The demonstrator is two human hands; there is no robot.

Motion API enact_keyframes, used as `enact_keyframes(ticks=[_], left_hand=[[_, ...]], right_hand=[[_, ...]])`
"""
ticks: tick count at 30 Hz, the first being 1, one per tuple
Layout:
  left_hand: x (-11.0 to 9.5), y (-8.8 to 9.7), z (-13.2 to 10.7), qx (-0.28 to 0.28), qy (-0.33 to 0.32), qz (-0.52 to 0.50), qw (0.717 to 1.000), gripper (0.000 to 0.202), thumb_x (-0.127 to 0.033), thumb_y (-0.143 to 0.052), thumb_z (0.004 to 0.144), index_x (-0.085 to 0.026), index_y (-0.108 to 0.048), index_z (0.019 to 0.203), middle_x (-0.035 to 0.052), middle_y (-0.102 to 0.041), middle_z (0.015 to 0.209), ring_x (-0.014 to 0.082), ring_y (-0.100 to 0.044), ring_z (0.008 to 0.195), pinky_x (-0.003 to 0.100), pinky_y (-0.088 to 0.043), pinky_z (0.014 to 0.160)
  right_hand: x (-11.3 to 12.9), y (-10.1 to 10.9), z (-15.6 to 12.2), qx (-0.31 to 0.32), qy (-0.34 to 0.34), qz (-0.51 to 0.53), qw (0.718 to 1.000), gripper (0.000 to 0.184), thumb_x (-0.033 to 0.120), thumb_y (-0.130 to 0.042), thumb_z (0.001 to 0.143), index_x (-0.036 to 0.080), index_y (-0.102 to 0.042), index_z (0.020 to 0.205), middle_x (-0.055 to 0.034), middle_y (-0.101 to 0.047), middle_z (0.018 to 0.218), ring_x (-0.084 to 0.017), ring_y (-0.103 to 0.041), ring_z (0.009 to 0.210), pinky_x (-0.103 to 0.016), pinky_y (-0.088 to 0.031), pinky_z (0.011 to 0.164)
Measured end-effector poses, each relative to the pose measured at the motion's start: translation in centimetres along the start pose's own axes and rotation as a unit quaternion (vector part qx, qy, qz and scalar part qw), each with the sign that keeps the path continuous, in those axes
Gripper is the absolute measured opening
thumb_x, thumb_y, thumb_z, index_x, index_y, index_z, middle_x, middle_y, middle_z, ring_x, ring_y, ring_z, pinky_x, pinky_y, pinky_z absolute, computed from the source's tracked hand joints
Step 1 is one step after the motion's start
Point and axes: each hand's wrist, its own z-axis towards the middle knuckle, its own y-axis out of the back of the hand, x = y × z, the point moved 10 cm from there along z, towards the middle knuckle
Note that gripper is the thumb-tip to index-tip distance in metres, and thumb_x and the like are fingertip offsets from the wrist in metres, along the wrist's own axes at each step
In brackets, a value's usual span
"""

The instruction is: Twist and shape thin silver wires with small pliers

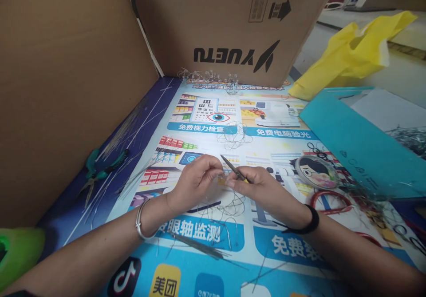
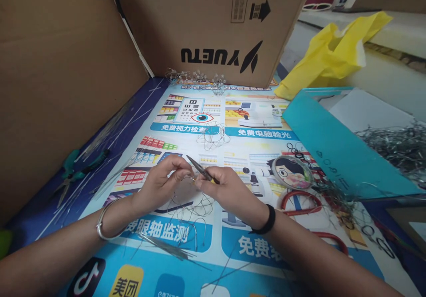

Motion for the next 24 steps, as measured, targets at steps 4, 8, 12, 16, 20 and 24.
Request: enact_keyframes(ticks=[4,8,12,16,20,24], left_hand=[[0.1,0.1,0.0,-0.005,0.013,-0.015,1.0,0.008,-0.016,-0.049,0.089,-0.02,-0.055,0.085,0.0005,-0.061,0.077,0.0118,-0.057,0.073,0.026,-0.046,0.066],[0.8,0.2,0.0,-0.008,0.045,-0.062,0.997,0.008,-0.016,-0.048,0.089,-0.019,-0.054,0.084,0.0,-0.06,0.076,0.011,-0.057,0.071,0.025,-0.047,0.065],[0.9,0.5,0.1,-0.018,0.042,-0.063,0.997,0.007,-0.015,-0.051,0.088,-0.019,-0.055,0.084,-0.0004,-0.061,0.076,0.0104,-0.059,0.071,0.024,-0.048,0.066],[0.3,1.1,0.1,-0.032,-0.003,-0.002,0.999,0.005,-0.015,-0.053,0.087,-0.018,-0.055,0.085,-0.0005,-0.062,0.077,0.0098,-0.06,0.071,0.022,-0.048,0.064],[-0.5,1.7,-0.1,-0.052,-0.057,0.036,0.996,0.002,-0.016,-0.055,0.087,-0.018,-0.056,0.087,0.0001,-0.062,0.076,0.0101,-0.06,0.07,0.022,-0.049,0.063],[-0.8,1.8,-0.2,-0.055,-0.075,0.045,0.995,0.005,-0.014,-0.056,0.087,-0.019,-0.057,0.088,0.0008,-0.063,0.078,0.0105,-0.06,0.071,0.023,-0.05,0.064]], right_hand=[[-0.3,0.0,0.0,0.006,-0.011,0.018,1.0,0.024,0.039,-0.055,0.082,0.017,-0.057,0.072,0.0037,-0.045,0.063,-0.01,-0.039,0.061,-0.023,-0.032,0.056],[-0.2,-0.2,0.1,0.013,-0.011,0.025,1.0,0.024,0.039,-0.056,0.082,0.017,-0.056,0.072,0.0039,-0.044,0.063,-0.01,-0.038,0.06,-0.023,-0.031,0.056],[0.4,-0.2,0.0,0.015,0.011,-0.01,1.0,0.027,0.041,-0.052,0.085,0.017,-0.054,0.072,0.004,-0.043,0.062,-0.01,-0.039,0.058,-0.023,-0.031,0.054],[1.0,0.6,-0.3,-0.005,0.051,-0.131,0.99,0.027,0.041,-0.048,0.088,0.017,-0.057,0.077,0.0016,-0.051,0.066,-0.012,-0.046,0.061,-0.023,-0.033,0.054],[2.2,1.5,-1.1,-0.026,0.123,-0.293,0.948,0.024,0.036,-0.049,0.089,0.017,-0.063,0.092,-0.0052,-0.062,0.082,-0.017,-0.054,0.075,-0.028,-0.038,0.066],[2.7,1.8,-1.8,-0.034,0.156,-0.429,0.889,0.02,0.03,-0.05,0.088,0.016,-0.065,0.09,-0.0081,-0.062,0.083,-0.021,-0.054,0.08,-0.032,-0.038,0.07]])
